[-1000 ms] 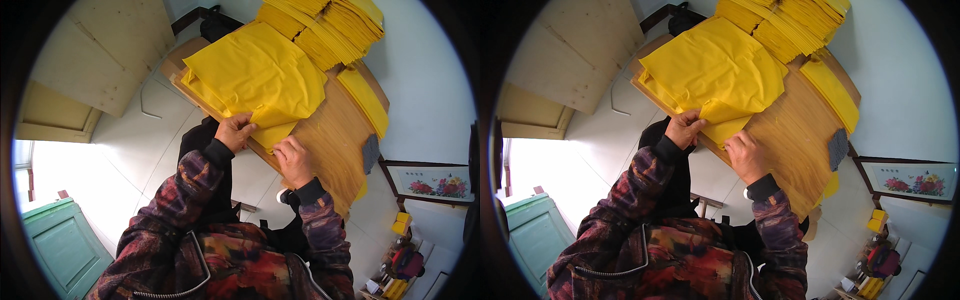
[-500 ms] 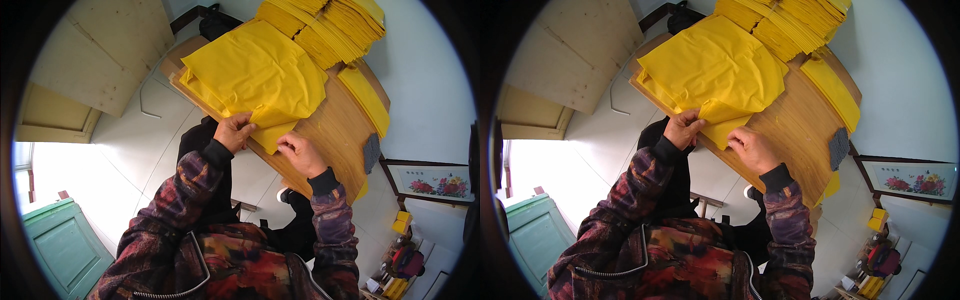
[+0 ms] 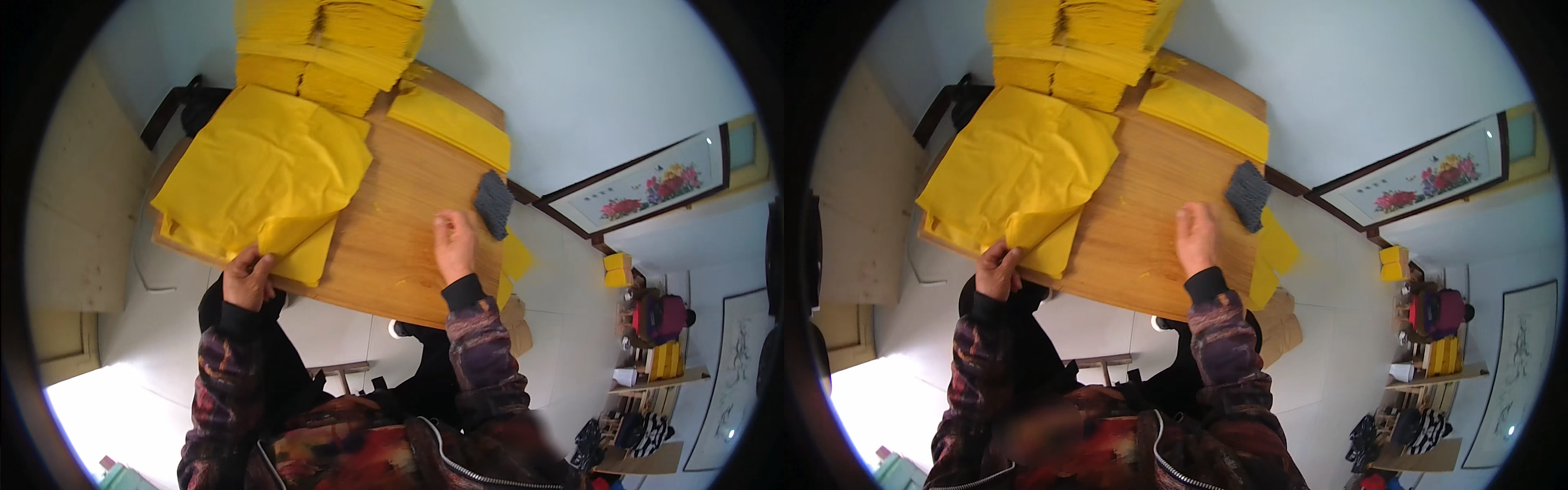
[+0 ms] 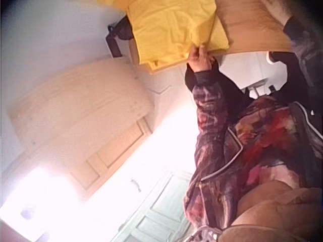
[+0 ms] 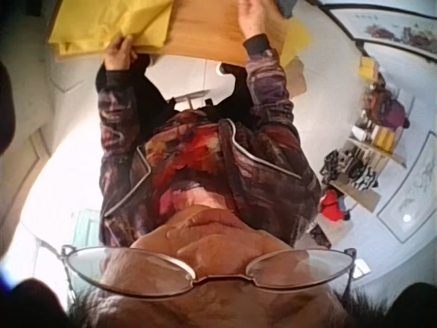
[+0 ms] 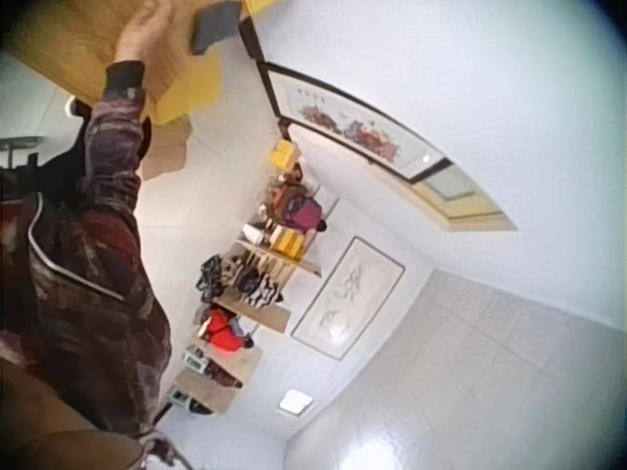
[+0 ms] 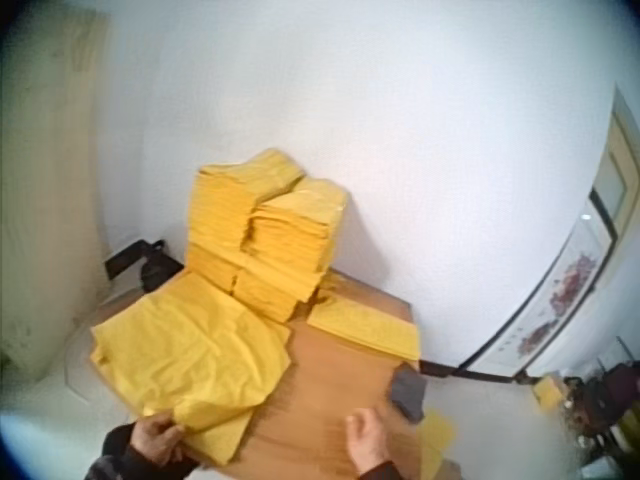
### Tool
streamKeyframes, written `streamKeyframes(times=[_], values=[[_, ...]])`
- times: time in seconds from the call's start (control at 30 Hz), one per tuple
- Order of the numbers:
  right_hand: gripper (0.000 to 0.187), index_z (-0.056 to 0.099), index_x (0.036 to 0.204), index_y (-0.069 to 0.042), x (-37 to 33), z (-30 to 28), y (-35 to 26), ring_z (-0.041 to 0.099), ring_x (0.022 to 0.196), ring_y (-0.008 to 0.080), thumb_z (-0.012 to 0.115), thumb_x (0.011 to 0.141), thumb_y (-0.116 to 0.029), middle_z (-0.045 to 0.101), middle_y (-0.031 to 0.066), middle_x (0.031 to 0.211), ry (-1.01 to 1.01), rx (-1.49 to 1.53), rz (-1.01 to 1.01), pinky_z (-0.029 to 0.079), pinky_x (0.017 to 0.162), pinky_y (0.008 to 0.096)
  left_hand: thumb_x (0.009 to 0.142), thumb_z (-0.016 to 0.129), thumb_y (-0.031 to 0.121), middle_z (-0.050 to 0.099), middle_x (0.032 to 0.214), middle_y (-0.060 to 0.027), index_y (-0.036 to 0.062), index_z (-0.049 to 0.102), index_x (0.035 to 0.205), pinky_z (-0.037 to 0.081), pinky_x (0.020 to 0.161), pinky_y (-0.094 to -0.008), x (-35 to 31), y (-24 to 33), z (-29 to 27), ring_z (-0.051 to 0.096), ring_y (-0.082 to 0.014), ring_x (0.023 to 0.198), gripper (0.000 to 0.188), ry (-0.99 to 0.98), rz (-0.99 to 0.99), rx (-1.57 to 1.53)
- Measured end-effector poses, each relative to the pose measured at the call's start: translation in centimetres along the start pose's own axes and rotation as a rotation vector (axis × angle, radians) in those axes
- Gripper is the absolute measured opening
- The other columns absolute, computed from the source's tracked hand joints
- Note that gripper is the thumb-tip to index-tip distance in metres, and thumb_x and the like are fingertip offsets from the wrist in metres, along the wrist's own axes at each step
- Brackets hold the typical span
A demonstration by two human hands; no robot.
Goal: The person folds yellow poly mailers one by one on a low wooden table. They align edges, fold the mailer in half, and press the crease before stacking the folded mailer on a growing pile.
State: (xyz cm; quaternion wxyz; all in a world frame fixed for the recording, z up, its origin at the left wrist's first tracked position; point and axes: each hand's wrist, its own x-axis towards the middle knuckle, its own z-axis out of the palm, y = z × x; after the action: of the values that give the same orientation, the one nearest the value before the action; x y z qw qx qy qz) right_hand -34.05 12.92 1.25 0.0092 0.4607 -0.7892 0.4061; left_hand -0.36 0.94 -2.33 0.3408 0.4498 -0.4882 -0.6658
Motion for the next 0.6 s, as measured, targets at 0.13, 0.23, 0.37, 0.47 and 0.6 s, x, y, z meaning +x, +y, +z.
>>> streamKeyframes(times=[0.13, 0.23, 0.37, 0.47, 0.6], values=[[0.025, 0.064, 0.107, -0.005, 2.1, -4.7, 6.1, 0.053, 0.102, 0.0356, 0.066, 0.084, -0.015, 0.056, 0.0143, 0.109, 0.137, -0.515, 0.057, 0.044, 0.089, 0.0447, 0.094, 0.060, 0.014, 0.062, 0.067, -0.0006, 0.0007, 0.064, 0.112, 0.038, 0.038, -0.0199, 0.0, -0.4, -0.2, 0.046, -0.0076, 0.038, 0.023, -0.004, 0.013, -0.013], [0.026, 0.066, 0.107, -0.006, 3.5, -5.2, 8.9, 0.053, 0.102, 0.0358, 0.068, 0.082, -0.015, 0.057, 0.0131, 0.111, 0.048, -0.643, 0.102, 0.044, 0.090, 0.0459, 0.094, 0.060, 0.015, 0.061, 0.066, -0.0007, 0.0010, 0.065, 0.110, 0.038, 0.038, -0.0203, 0.1, -0.3, -0.2, 0.046, -0.0077, 0.038, 0.022, -0.005, 0.019, 0.001], [0.015, 0.065, 0.091, -0.009, 5.4, -4.9, 11.9, 0.056, 0.092, 0.0349, 0.071, 0.080, -0.018, 0.061, 0.0116, 0.095, 0.041, -0.701, 0.008, 0.047, 0.080, 0.0459, 0.094, 0.060, 0.017, 0.060, 0.063, -0.0010, 0.0016, 0.065, 0.109, 0.038, 0.038, -0.0217, 0.0, 0.4, -0.3, 0.047, -0.0081, 0.038, 0.022, 0.007, -0.030, 0.101], [0.019, 0.061, 0.081, -0.008, 5.7, -4.7, 13.3, 0.060, 0.084, 0.0358, 0.073, 0.078, -0.022, 0.063, 0.0133, 0.085, 0.086, -0.707, -0.081, 0.048, 0.074, 0.0464, 0.093, 0.060, 0.017, 0.059, 0.064, -0.0015, 0.0012, 0.064, 0.106, 0.040, 0.040, -0.0234, -0.2, 0.8, -0.2, 0.049, -0.0092, 0.041, 0.020, -0.024, -0.060, 0.071], [0.026, 0.061, 0.093, -0.007, 6.4, -5.2, 12.8, 0.062, 0.089, 0.0372, 0.075, 0.078, -0.024, 0.065, 0.0153, 0.089, -0.041, -0.734, 0.094, 0.048, 0.076, 0.0473, 0.094, 0.061, 0.018, 0.062, 0.068, -0.0014, 0.0018, 0.066, 0.111, 0.039, 0.038, -0.0211, -0.1, 1.1, -0.1, 0.052, -0.0085, 0.042, 0.024, -0.008, -0.093, 0.082]])
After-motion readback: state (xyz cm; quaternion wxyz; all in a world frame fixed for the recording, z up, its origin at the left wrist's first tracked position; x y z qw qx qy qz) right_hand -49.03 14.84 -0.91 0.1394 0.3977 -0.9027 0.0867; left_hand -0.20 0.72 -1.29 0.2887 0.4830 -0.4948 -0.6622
